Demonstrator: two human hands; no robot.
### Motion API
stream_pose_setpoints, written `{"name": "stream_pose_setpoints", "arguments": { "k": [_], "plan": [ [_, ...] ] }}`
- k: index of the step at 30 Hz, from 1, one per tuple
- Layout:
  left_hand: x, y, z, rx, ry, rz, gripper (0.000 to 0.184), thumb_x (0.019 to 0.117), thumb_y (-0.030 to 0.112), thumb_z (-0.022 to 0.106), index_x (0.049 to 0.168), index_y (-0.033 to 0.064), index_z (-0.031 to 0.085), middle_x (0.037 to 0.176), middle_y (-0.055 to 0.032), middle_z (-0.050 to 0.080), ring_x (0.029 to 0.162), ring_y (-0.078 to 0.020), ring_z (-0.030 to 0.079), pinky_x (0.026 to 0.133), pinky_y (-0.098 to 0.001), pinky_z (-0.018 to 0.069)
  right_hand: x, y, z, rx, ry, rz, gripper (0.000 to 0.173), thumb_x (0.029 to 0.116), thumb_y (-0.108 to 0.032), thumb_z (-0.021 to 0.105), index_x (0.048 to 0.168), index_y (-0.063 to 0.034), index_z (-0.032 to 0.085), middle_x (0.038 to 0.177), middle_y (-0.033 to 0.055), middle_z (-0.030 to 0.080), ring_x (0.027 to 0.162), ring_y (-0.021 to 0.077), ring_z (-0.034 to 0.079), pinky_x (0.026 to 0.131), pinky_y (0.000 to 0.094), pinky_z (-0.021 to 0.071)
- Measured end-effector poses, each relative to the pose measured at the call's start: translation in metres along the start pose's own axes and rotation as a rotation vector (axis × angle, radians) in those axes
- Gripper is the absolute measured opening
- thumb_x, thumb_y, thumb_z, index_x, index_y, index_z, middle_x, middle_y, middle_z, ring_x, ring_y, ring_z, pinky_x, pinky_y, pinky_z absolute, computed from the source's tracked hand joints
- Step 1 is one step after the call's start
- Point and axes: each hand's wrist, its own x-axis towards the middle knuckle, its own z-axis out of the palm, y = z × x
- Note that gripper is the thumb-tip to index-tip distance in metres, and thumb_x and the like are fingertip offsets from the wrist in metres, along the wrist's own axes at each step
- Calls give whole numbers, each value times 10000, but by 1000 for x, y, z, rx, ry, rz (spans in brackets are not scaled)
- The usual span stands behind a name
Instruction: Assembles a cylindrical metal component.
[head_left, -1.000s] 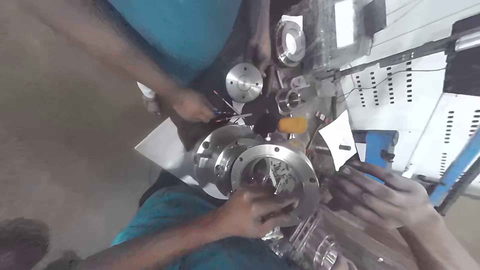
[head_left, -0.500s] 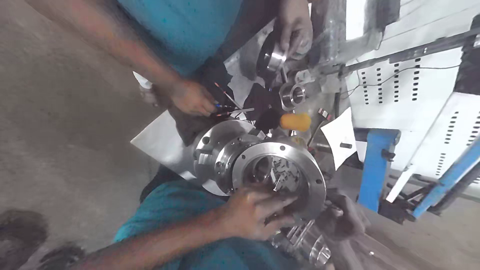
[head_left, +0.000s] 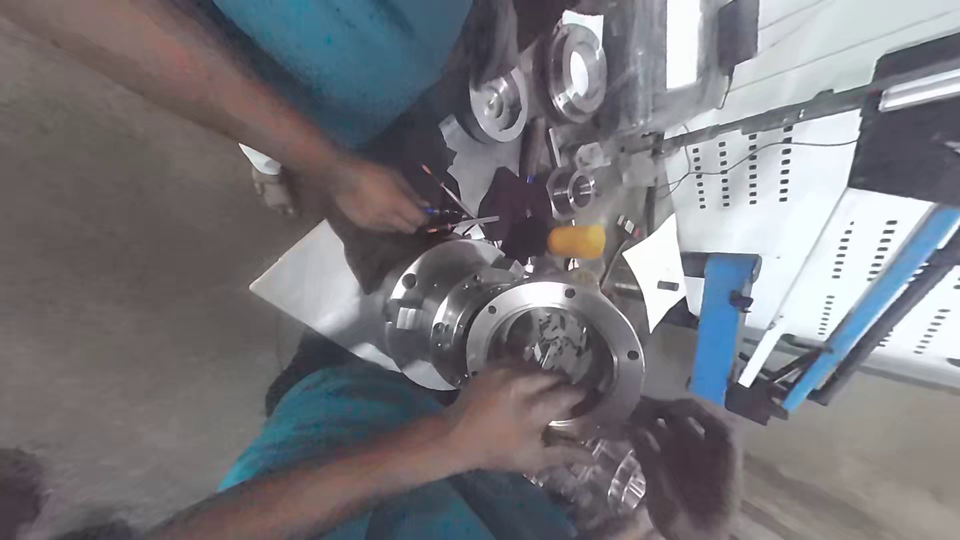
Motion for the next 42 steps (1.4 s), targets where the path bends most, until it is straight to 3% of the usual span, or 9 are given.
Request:
{"name": "stream_pose_setpoints", "arguments": {
  "k": [3, 7, 10, 14, 21, 26, 32, 38, 42],
  "plan": [
    [2, 0, -1, 33, -24, 28, 520, 854, 540, 753, 1113, 90, 745, 1012, -77, 753, 888, -208, 728, 778, -387, 607, -4, 10, -22, -358, -151, -178, 292, 975, -309, 675, 1230, -173, 632, 1124, -7, 716, 1038, 48, 690, 888, 232, 590],
    [2, -1, -2, 87, -49, 38, 488, 875, 544, 722, 1075, 100, 750, 1020, -78, 762, 893, -210, 739, 765, -399, 610, 10, 11, -47, -640, -327, -431, 297, 1022, -229, 619, 1296, -117, 642, 1243, 71, 706, 1146, 142, 664, 982, 247, 522],
    [-1, -3, 0, 64, -26, 52, 437, 887, 517, 726, 1000, 96, 747, 985, -77, 759, 883, -196, 731, 781, -370, 603, 29, 9, -59, -780, -377, -703, 230, 1038, -79, 551, 1215, -80, 697, 1065, 93, 767, 940, 213, 723, 851, 326, 559],
    [0, -4, 1, 58, -13, 74, 387, 863, 478, 759, 927, 97, 749, 917, -71, 762, 841, -179, 730, 770, -348, 600, 48, 30, -72, -616, -372, -901, 146, 1046, -166, 534, 1134, -113, 637, 933, 59, 623, 857, 179, 620, 854, 310, 518],
    [-1, -4, 4, 76, -6, 83, 382, 858, 480, 755, 878, 99, 733, 819, -57, 733, 771, -166, 705, 719, -328, 578, 68, 22, -80, -583, -580, -1026, 163, 1006, -102, 595, 1117, -70, 710, 992, 65, 730, 877, 189, 702, 836, 329, 570],
    [-4, -6, 5, 101, 28, 135, 368, 873, 465, 735, 890, 98, 730, 801, -66, 718, 756, -172, 690, 724, -332, 569, 58, 5, -56, -362, -375, -809, 228, 1065, -222, 557, 1073, -44, 700, 926, 118, 721, 879, 251, 700, 849, 365, 565],
    [-8, -4, 6, 160, 49, 176, 331, 889, 444, 713, 873, 113, 708, 811, -57, 720, 758, -197, 688, 703, -352, 559, 66, 2, -9, 63, 23, -299, 291, 1065, -373, 560, 906, -159, 675, 762, -88, 668, 681, -24, 640, 611, 164, 548],
    [-15, -4, 7, 245, 109, 194, 315, 912, 427, 683, 940, 115, 709, 827, -39, 723, 745, -189, 672, 691, -347, 542, 73, 8, 5, 418, 56, -38, 207, 1056, -299, 579, 1179, -179, 695, 786, -92, 645, 510, -3, 517, 448, 173, 484],
    [-13, -3, 8, 271, 115, 195, 317, 903, 434, 677, 917, 120, 720, 797, -34, 712, 708, -196, 661, 658, -350, 534, 67, 27, -28, -383, 8, -556, 246, 1032, -327, 601, 1181, -143, 667, 1203, 11, 667, 1075, 104, 657, 917, 273, 555]
  ]
}}
